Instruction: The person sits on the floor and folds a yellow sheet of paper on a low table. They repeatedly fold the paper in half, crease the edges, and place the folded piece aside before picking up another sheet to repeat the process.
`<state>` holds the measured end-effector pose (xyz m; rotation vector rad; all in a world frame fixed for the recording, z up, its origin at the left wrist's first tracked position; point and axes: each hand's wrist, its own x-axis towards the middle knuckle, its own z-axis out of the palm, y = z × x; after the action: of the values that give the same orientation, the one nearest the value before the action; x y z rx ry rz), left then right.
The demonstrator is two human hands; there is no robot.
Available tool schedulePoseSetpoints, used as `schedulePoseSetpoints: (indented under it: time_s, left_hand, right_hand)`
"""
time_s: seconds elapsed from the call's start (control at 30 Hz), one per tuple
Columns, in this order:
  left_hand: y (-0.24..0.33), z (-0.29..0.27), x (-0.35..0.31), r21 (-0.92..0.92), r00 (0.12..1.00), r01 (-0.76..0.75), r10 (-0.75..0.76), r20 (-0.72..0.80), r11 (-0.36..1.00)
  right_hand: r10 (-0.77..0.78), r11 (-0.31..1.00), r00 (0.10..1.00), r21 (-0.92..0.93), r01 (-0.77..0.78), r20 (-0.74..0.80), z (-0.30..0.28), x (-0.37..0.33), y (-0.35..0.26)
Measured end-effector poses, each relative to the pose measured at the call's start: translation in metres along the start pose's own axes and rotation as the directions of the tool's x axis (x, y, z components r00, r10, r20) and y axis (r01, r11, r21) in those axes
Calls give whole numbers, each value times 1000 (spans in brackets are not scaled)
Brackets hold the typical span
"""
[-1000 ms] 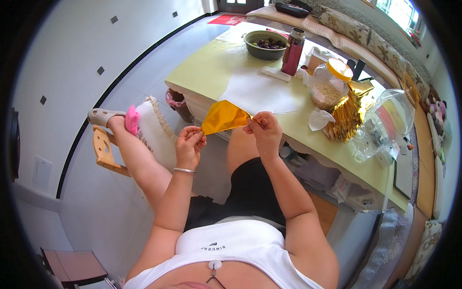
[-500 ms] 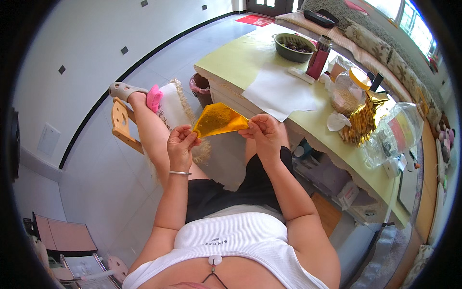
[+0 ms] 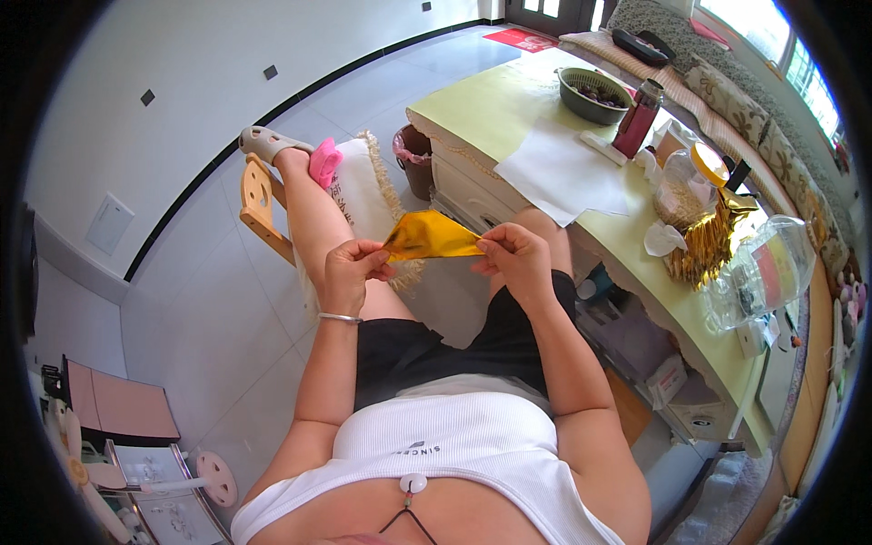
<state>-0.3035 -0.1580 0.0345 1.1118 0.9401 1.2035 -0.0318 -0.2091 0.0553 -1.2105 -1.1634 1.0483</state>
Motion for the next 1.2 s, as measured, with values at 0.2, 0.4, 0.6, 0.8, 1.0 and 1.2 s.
schedulePoseSetpoints:
  time_s: [0.2, 0.4, 0.6, 0.8, 1.0, 1.2]
  left_hand:
    - [-3, 6, -2, -30, 999, 43, -44, -25, 999]
    - [-14, 6, -2, 112, 998, 42, -48, 51, 993]
    - [-10, 13, -5, -26, 1000, 14, -14, 21, 1000]
    - [-23, 15, -4, -51, 998, -54, 55, 18, 997]
    - [-29, 30, -6, -190, 999, 12, -5, 39, 982]
    - [-34, 52, -11, -227, 999, 38, -29, 44, 973]
  right_hand:
    - [19, 994, 1000, 105, -18, -7, 1, -4, -6]
    - [-50, 998, 999, -39, 50, -12, -13, -2, 4]
    - [-57, 988, 998, 138, 61, -32, -10, -5, -14]
    - [-74, 990, 997, 120, 72, 7, -19, -5, -6]
    - [-62, 972, 994, 221, 80, -86, -30, 2, 3]
    - [73, 766, 997, 641, -37, -30, -30, 8, 9]
